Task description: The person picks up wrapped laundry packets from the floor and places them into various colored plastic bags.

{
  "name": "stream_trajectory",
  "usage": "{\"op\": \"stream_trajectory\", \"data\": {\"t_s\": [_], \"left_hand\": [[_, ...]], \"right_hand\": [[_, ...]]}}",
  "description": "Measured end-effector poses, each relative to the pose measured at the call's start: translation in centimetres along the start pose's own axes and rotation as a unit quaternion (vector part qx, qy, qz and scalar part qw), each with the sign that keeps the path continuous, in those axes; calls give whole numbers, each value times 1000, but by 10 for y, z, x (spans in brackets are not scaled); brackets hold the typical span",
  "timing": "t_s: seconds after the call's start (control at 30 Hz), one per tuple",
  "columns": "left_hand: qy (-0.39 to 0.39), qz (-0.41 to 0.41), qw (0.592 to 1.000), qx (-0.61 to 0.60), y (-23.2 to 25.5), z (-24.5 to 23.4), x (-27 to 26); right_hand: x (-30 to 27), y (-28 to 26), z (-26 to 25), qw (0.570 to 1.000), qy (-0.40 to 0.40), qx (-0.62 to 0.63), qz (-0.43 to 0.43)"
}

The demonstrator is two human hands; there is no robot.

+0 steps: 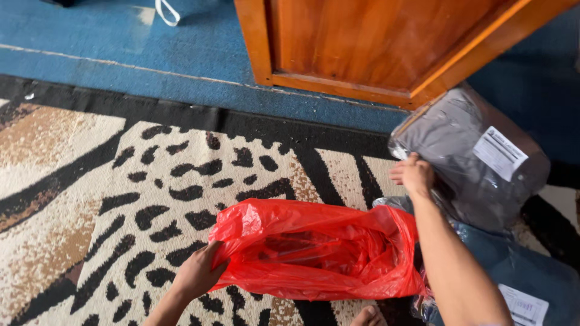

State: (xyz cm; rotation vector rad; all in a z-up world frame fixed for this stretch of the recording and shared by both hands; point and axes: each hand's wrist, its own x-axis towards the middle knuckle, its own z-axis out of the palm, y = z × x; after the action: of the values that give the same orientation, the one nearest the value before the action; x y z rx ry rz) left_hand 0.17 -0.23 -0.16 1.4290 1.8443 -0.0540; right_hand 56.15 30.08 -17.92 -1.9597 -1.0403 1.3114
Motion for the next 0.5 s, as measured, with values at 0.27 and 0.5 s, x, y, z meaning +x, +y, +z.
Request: {"op": "stream_trajectory", "data": {"t_s": [0.27, 0.5], "left_hand": [[-29, 6, 999, 27, 10, 2, 11], [-47, 16, 998, 40, 18, 2, 14]], "right_hand": [[-83, -23, 9, 999, -11, -14, -26], [-139, -15, -2, 995, 11, -101, 6]]}}
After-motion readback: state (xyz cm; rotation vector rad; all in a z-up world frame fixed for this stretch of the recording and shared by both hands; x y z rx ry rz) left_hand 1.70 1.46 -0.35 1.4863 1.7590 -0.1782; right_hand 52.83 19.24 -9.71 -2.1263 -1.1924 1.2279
